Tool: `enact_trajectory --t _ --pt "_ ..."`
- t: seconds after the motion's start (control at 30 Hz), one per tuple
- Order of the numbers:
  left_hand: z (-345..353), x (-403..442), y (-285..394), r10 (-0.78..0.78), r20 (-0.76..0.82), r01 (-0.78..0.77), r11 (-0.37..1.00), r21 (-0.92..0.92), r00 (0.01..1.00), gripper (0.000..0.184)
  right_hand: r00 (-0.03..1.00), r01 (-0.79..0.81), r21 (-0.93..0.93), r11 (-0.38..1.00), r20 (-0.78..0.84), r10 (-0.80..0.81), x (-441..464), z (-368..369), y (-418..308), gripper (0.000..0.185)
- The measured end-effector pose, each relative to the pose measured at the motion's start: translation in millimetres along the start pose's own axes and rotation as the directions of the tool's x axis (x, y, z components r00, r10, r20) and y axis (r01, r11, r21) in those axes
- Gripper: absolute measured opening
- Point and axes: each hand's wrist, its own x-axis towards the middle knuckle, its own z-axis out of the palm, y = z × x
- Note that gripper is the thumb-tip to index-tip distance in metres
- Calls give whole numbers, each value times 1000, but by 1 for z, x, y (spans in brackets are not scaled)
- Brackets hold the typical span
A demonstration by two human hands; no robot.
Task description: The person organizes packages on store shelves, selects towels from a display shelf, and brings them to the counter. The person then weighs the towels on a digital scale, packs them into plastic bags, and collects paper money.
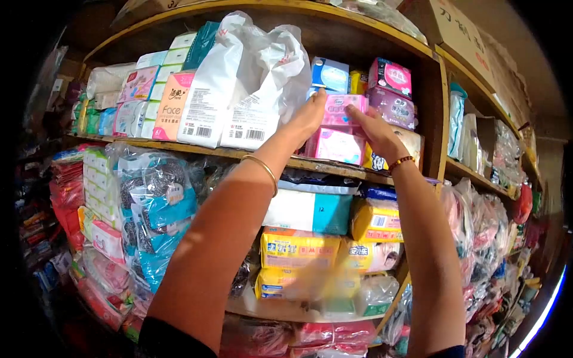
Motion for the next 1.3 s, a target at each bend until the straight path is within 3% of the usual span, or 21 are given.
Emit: enact_trajectory --t 0.03,0.07,0.1,0.13,0.2,0.27,0.37,0.5,0.53,0.6,0.67,0.73,0.77,0.83,0.87,0.93,1.07,1.13,1.17,1.27,1.3 --pt "2 2 -8 -89 88 96 992 -79 992 68 1000 1 0 1000 0 -1 5 -2 8 34" --pt "4 4 -16 -170 181 198 969 -147 969 68 996 -88 -160 983 -29 85 10 -4 16 35" --pt "3 -2 -12 -174 182 201 969 -146 968 68 983 -181 -311 933 -72 167 11 -3 20 37" --pt "1 -14 0 -177 173 199 972 -121 969 68 982 -188 -306 933 -73 174 9 -3 21 37" --pt "5 -15 -5 -198 180 217 971 -95 964 68 991 -86 -316 945 -124 49 1 -4 23 40" --pt "10 -1 -25 -34 209 70 983 -168 977 71 952 56 -322 945 -268 -148 -17 10 18 42" --pt "8 -18 -3 -121 200 152 977 -150 972 71 972 98 -76 992 -207 -111 -19 10 19 37" --pt "7 -8 -15 -147 274 199 965 -169 950 71 991 -82 -75 994 -116 73 -14 1 18 44" --pt "7 -4 -15 -179 283 232 959 -165 942 72 991 -71 -79 994 -118 62 -18 3 12 44" --pt "7 -11 -11 -199 251 251 948 -195 947 72 960 8 127 992 -280 28 -30 9 8 44" --pt "6 -23 -3 -225 221 274 935 -225 949 72 962 -14 113 994 -271 44 -35 0 8 44" --pt "1 -34 10 -207 216 236 965 -116 954 66 984 -179 -16 984 -24 179 -46 -5 2 44" --pt "1 -30 2 -203 215 231 966 -116 955 66 990 -141 -83 987 -32 139 -51 -2 4 39" --pt "1 -22 -15 100 466 33 963 -269 879 57 991 -112 -123 986 55 120 -54 -7 7 39" --pt "2 -18 -18 106 464 25 963 -268 879 57 984 -87 -159 983 140 109 -55 -10 9 39" --pt "3 -21 -15 24 444 126 943 -306 896 49 984 -96 -120 988 141 113 -59 -6 4 47" --pt "1 -29 -6 -15 452 161 944 -286 892 48 988 -24 -222 975 140 57 -61 2 3 61" --pt "7 -24 -13 -19 385 174 911 -373 923 44 994 31 -245 969 -96 -56 -55 1 9 65" --pt "8 -20 -17 -15 385 171 911 -374 923 44 993 33 -247 968 -98 -59 -54 -1 11 65" --pt "10 -10 -25 -95 407 257 894 -366 909 43 944 257 -412 874 -84 -318 -60 6 14 40" --pt "11 -12 -24 -56 430 247 881 -403 901 45 952 240 -526 816 -38 -305 -65 10 8 37"
